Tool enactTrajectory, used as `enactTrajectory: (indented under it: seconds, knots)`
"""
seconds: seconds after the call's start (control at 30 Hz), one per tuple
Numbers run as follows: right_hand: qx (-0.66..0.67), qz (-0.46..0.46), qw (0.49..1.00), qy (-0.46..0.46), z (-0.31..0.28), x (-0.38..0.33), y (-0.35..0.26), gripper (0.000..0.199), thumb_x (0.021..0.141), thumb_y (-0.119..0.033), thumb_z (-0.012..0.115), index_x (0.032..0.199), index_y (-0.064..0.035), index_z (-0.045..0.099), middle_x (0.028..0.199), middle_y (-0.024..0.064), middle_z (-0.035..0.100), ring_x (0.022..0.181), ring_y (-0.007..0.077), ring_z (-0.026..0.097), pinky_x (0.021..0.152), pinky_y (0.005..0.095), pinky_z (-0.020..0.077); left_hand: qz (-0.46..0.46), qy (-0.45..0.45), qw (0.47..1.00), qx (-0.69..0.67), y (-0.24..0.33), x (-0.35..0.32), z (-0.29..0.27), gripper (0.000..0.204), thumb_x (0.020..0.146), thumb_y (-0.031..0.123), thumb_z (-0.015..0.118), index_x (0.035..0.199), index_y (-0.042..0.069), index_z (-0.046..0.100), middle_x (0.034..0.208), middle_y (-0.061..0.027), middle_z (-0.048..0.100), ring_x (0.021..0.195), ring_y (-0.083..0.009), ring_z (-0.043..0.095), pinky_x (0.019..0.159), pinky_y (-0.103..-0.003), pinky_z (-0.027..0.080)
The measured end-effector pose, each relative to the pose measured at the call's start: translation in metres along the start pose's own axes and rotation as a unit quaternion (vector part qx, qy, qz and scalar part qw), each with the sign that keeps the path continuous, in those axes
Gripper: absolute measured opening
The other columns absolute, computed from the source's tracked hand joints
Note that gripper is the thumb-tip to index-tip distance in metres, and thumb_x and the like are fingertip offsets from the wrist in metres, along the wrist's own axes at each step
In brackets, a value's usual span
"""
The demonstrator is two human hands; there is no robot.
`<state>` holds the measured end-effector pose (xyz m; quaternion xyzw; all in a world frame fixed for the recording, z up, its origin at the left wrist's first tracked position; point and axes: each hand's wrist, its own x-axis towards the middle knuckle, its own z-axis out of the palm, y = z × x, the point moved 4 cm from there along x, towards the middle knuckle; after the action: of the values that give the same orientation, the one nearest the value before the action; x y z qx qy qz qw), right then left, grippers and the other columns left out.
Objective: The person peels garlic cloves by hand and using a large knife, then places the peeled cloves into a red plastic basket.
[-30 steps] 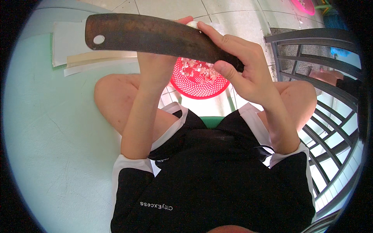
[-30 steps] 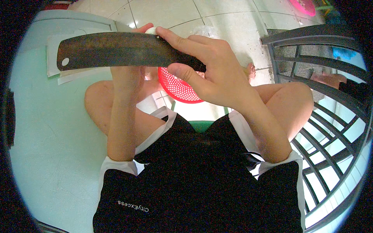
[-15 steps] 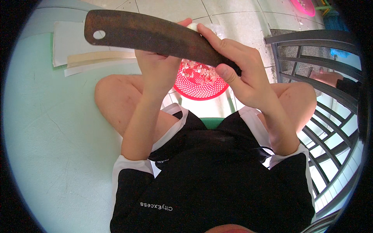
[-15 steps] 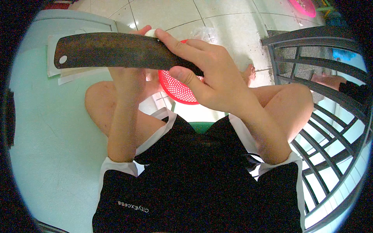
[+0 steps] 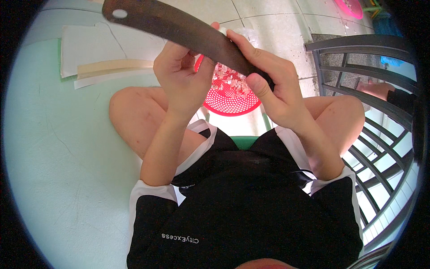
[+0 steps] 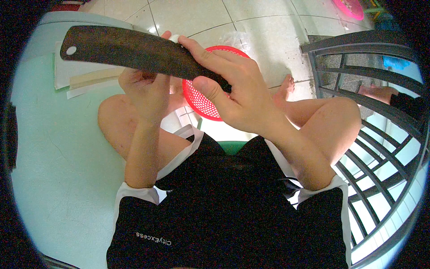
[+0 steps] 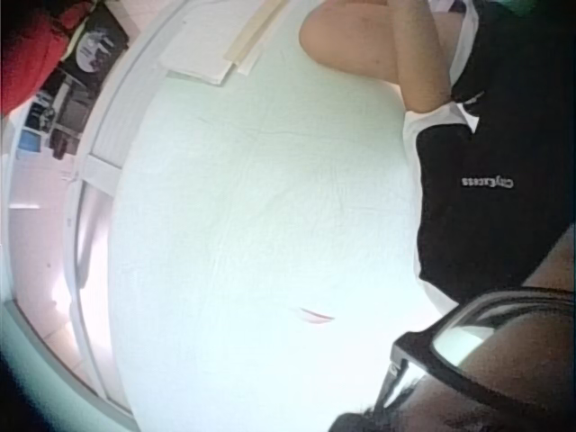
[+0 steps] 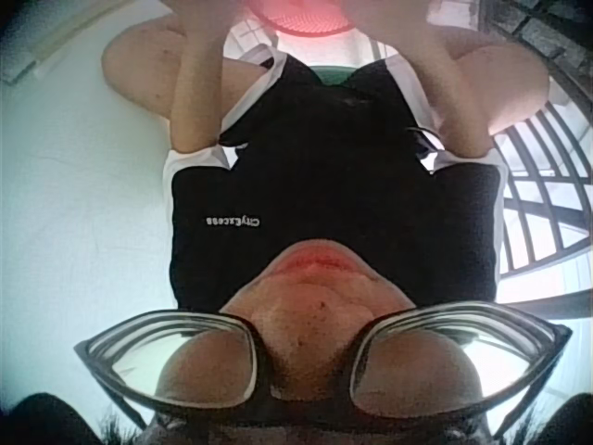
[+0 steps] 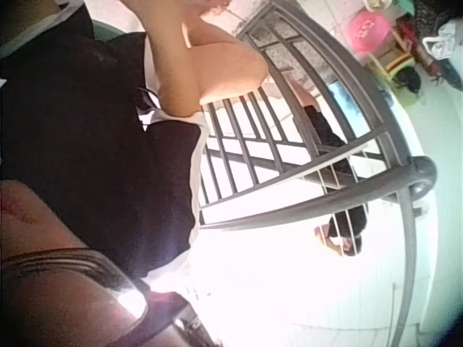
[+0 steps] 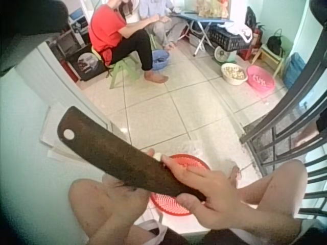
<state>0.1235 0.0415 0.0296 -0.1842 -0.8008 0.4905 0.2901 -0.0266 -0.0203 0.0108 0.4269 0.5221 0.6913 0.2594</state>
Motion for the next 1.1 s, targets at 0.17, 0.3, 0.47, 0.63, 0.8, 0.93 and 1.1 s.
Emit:
enactTrajectory:
  seconds: [0.17,0.3,0.47,0.63,0.8,0.93,1.1]
  knots:
    - [0.093,0.046,0.994,0.027,0.004,-0.003,-0.003,0.056,0.095,-0.038,0.047,0.133,0.0021,0.045,0.080,0.0088,0.057,0.068,0.0149,0.053,0.067,0.0259,0.0420,0.025,-0.022,0.999,0.004,0.004,0.005,0.001,0.031,0.074,-0.017,0.064,0.104,-0.011,0.061,0.104,-0.0145,0.060,0.092,-0.0190,0.064,0.083,-0.027,0.054]
    - [0.259,0.156,0.953,0.012,0.008,-0.010,0.007,0.053,0.097,-0.037,0.044,0.136,-0.0003,0.043,0.075,0.0015,0.051,0.065,0.0093,0.049,0.062,0.0231,0.0414,0.028,-0.026,0.999,-0.002,0.002,0.006,0.003,0.033,0.074,-0.016,0.064,0.106,-0.010,0.061,0.102,-0.0140,0.060,0.090,-0.0192,0.065,0.081,-0.026,0.055]
    - [0.347,0.227,0.910,0.025,0.011,-0.010,0.007,0.054,0.095,-0.053,0.039,0.090,-0.0004,0.050,0.069,0.0009,0.044,0.055,0.0063,0.038,0.050,0.0203,0.0284,-0.007,-0.024,1.000,0.003,-0.002,0.006,0.004,0.031,0.076,-0.014,0.065,0.106,-0.009,0.062,0.102,-0.0138,0.060,0.090,-0.0189,0.065,0.081,-0.026,0.054]
    - [0.363,0.168,0.916,-0.012,0.008,-0.010,0.011,0.058,0.097,-0.039,0.044,0.140,-0.0005,0.036,0.073,-0.0019,0.047,0.059,0.0041,0.040,0.051,0.0177,0.0319,-0.033,-0.026,0.999,-0.020,-0.003,0.006,0.005,0.032,0.077,-0.013,0.065,0.108,-0.008,0.061,0.101,-0.0128,0.061,0.090,-0.0182,0.065,0.080,-0.025,0.054]
    - [0.202,0.109,0.973,-0.032,0.001,-0.006,0.003,0.057,0.096,-0.034,0.049,0.140,-0.0002,0.036,0.088,0.0026,0.059,0.069,0.0064,0.046,0.065,0.0204,0.0389,-0.047,-0.015,0.998,-0.034,0.001,0.006,0.005,0.031,0.077,-0.013,0.065,0.108,-0.008,0.060,0.101,-0.0124,0.062,0.090,-0.0175,0.065,0.081,-0.025,0.054]
    - [0.143,0.092,0.985,0.004,0.007,-0.004,0.006,0.072,0.093,-0.054,0.043,0.142,-0.0021,0.034,0.066,-0.0035,0.037,0.059,0.0057,0.035,0.055,0.0208,0.0256,-0.049,-0.015,0.999,-0.016,0.001,0.005,0.006,0.032,0.077,-0.013,0.065,0.108,-0.009,0.059,0.104,-0.0137,0.063,0.090,-0.0171,0.064,0.082,-0.026,0.054]
    - [0.143,0.091,0.985,-0.007,0.005,-0.003,0.003,0.073,0.093,-0.055,0.043,0.142,-0.0020,0.034,0.067,-0.0039,0.038,0.060,0.0046,0.035,0.054,0.0206,0.0258,-0.059,-0.020,0.998,0.004,0.003,0.006,0.006,0.033,0.077,-0.012,0.065,0.109,-0.009,0.058,0.103,-0.0147,0.064,0.090,-0.0178,0.065,0.082,-0.027,0.054]
